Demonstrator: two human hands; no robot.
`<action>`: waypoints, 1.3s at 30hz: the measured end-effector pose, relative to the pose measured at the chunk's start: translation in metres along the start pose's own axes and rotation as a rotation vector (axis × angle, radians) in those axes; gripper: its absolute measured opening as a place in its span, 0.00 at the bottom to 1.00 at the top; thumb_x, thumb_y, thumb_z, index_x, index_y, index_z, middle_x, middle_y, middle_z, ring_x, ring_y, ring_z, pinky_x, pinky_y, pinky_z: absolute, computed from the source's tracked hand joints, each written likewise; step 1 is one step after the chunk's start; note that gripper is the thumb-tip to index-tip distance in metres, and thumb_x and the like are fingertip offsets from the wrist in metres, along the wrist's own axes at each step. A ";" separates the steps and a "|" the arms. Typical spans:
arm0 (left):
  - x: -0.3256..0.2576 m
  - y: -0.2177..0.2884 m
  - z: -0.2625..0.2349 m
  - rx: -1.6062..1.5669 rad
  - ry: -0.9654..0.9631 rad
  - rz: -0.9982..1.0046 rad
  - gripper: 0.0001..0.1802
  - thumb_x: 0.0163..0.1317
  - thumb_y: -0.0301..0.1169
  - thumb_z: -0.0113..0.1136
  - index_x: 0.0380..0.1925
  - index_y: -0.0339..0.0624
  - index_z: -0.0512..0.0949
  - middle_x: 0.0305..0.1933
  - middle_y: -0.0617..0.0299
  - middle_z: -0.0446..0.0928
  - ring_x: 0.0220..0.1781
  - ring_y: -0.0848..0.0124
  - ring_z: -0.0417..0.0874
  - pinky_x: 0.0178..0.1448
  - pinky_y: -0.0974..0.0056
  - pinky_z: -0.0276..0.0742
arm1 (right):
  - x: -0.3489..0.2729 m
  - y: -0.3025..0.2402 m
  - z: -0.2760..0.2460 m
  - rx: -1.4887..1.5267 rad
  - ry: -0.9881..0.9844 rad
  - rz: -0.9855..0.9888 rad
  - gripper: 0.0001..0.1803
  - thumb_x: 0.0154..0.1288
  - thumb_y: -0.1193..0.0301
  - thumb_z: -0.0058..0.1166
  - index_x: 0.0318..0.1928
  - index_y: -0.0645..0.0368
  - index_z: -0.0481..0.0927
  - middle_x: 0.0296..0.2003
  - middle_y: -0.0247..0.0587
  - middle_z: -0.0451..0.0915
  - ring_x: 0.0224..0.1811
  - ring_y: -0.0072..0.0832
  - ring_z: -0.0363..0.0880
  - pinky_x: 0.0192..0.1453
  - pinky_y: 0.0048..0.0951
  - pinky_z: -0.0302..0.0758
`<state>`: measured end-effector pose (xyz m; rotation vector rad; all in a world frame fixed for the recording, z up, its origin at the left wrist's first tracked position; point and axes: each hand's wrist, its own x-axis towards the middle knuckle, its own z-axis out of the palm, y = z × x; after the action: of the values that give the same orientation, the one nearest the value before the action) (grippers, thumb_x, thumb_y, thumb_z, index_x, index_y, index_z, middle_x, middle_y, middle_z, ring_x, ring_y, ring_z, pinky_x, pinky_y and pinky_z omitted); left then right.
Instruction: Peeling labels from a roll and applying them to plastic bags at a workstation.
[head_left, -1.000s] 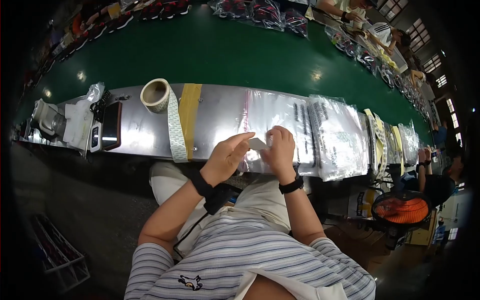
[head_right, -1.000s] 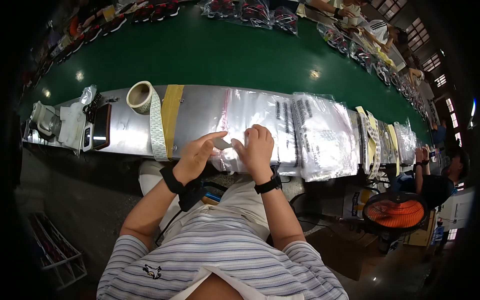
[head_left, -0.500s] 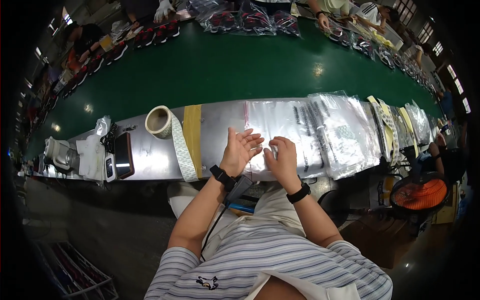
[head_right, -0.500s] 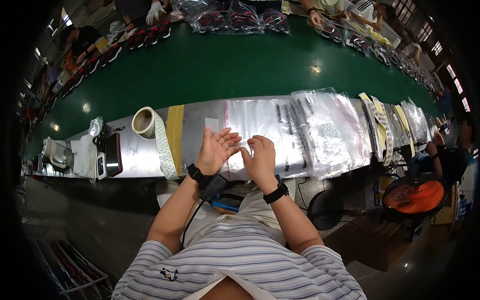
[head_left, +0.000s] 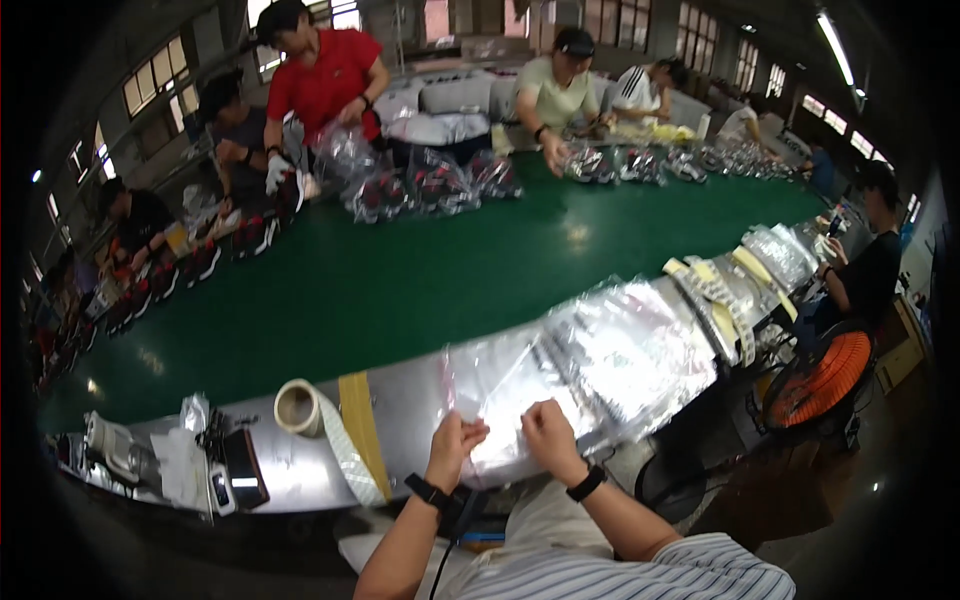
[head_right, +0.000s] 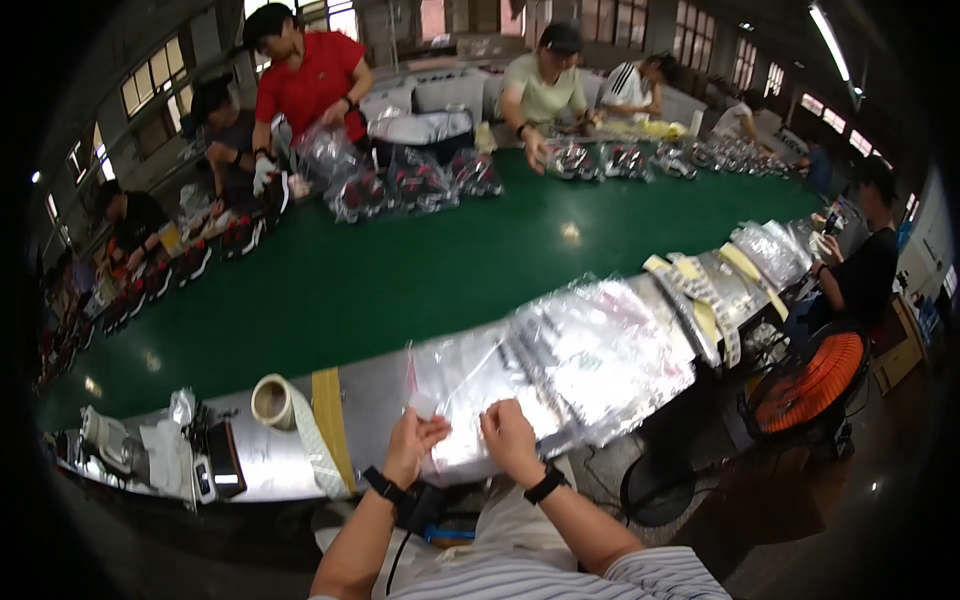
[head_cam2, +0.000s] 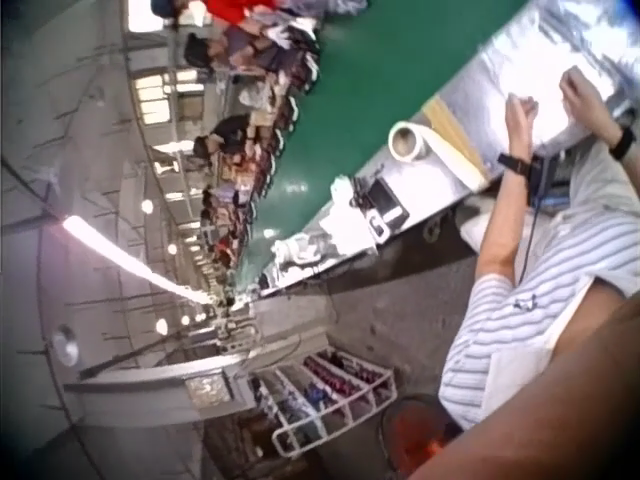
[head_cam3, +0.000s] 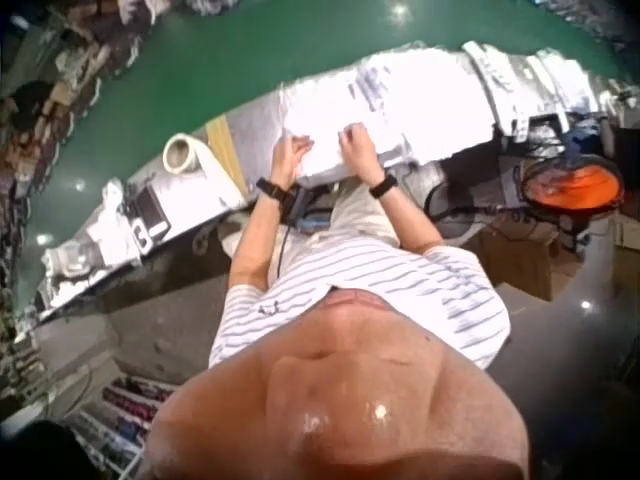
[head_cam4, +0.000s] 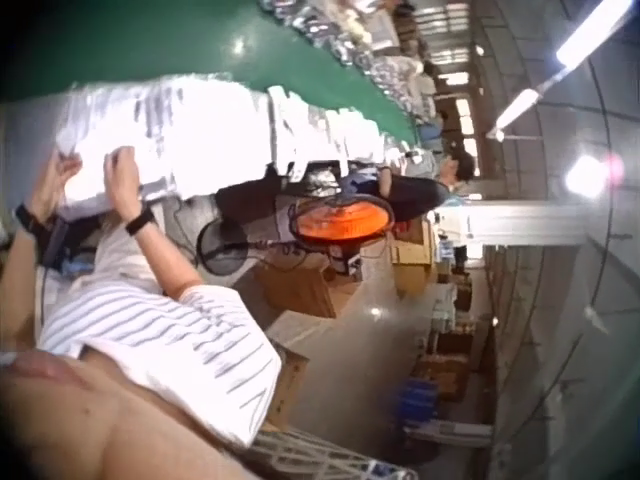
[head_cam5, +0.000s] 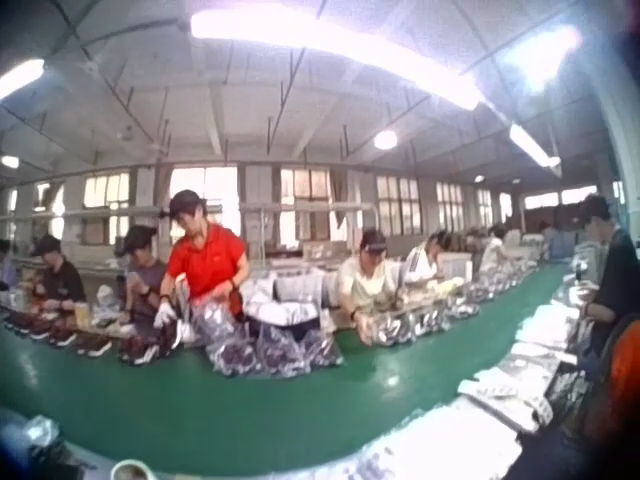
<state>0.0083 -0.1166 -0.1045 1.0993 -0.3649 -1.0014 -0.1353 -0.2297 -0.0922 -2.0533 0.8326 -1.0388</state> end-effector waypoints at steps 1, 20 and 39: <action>0.000 0.009 0.005 0.130 0.004 -0.060 0.21 0.71 0.44 0.41 0.45 0.33 0.68 0.41 0.50 0.74 0.45 0.62 0.80 0.50 0.61 0.78 | -0.006 -0.004 0.001 -0.034 -0.062 0.014 0.08 0.56 0.71 0.58 0.29 0.59 0.72 0.26 0.45 0.74 0.26 0.43 0.75 0.30 0.39 0.71; 0.047 0.011 0.061 0.012 -0.397 -0.276 0.17 0.67 0.26 0.40 0.53 0.29 0.65 0.54 0.46 0.72 0.58 0.56 0.75 0.59 0.54 0.75 | 0.025 0.000 -0.048 0.422 0.159 0.166 0.07 0.62 0.71 0.51 0.30 0.62 0.73 0.33 0.38 0.74 0.35 0.25 0.73 0.38 0.26 0.71; 0.027 0.031 0.051 -0.250 -0.460 -0.589 0.45 0.62 0.68 0.25 0.59 0.37 0.58 0.55 0.42 0.69 0.54 0.53 0.75 0.53 0.48 0.75 | -0.017 -0.038 -0.054 -0.372 -0.441 -0.371 0.43 0.44 0.49 0.66 0.60 0.54 0.66 0.59 0.43 0.67 0.66 0.38 0.59 0.61 0.54 0.61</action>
<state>0.0027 -0.1651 -0.0601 0.7481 -0.2736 -1.7847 -0.1804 -0.2099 -0.0446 -2.6935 0.4453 -0.5927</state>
